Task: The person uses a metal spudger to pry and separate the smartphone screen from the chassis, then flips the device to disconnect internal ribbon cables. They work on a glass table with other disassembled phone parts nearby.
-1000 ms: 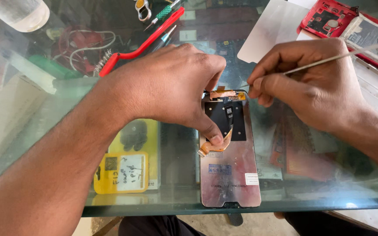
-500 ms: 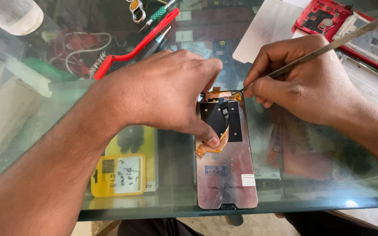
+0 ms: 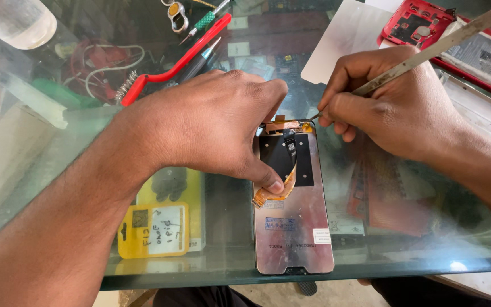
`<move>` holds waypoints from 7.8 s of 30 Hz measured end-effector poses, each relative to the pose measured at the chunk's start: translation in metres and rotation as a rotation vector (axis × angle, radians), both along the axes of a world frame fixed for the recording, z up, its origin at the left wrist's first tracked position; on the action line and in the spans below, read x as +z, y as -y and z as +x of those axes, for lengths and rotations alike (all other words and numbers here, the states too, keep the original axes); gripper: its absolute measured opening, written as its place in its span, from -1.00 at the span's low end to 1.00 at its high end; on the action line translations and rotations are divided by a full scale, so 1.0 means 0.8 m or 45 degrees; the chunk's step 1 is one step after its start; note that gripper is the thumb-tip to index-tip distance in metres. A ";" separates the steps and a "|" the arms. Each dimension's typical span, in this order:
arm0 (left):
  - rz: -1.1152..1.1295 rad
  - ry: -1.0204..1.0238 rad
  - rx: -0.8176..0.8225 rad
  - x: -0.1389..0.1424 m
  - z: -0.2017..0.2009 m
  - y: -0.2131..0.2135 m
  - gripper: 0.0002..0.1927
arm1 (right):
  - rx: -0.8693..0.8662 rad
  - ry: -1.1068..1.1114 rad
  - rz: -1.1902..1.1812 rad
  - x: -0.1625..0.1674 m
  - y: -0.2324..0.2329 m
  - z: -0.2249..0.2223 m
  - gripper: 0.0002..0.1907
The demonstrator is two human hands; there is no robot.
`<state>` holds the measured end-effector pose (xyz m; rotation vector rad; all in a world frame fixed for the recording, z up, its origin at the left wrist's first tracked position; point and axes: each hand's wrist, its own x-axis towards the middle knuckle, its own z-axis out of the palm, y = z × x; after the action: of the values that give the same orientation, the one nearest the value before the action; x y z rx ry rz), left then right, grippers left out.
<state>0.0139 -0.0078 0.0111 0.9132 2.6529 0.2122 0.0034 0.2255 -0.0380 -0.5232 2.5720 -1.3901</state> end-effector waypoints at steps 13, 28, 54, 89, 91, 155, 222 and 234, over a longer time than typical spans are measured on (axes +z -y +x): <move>0.026 -0.009 -0.011 0.001 0.000 0.001 -0.19 | 0.004 0.013 -0.026 -0.003 0.000 -0.001 -0.89; -0.002 0.008 0.030 0.002 0.000 -0.001 -0.17 | 0.083 -0.003 -0.029 -0.004 -0.001 -0.001 -0.92; -0.054 0.050 0.081 0.007 0.003 -0.004 -0.19 | 0.123 -0.268 0.182 0.007 0.004 0.011 -0.90; -0.119 0.064 0.168 0.020 0.009 -0.015 -0.37 | 0.481 -0.647 0.305 -0.001 0.023 0.008 -0.85; -0.083 0.041 0.154 0.020 0.009 -0.016 -0.36 | 0.490 -0.650 0.297 -0.002 0.022 0.007 -0.86; -0.003 0.019 0.133 0.007 0.004 -0.006 -0.22 | 0.354 -0.507 0.265 0.007 -0.014 0.006 -0.89; 0.030 0.012 0.117 0.005 0.004 -0.005 -0.21 | 0.182 -0.045 0.020 -0.002 -0.009 0.002 -0.95; 0.002 0.017 0.137 0.006 0.004 -0.006 -0.21 | 0.115 -0.051 0.090 0.004 -0.001 0.008 -0.95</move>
<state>0.0171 -0.0032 0.0155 0.7679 2.6926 0.2449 0.0098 0.2267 -0.0346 -0.6530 2.5832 -1.2669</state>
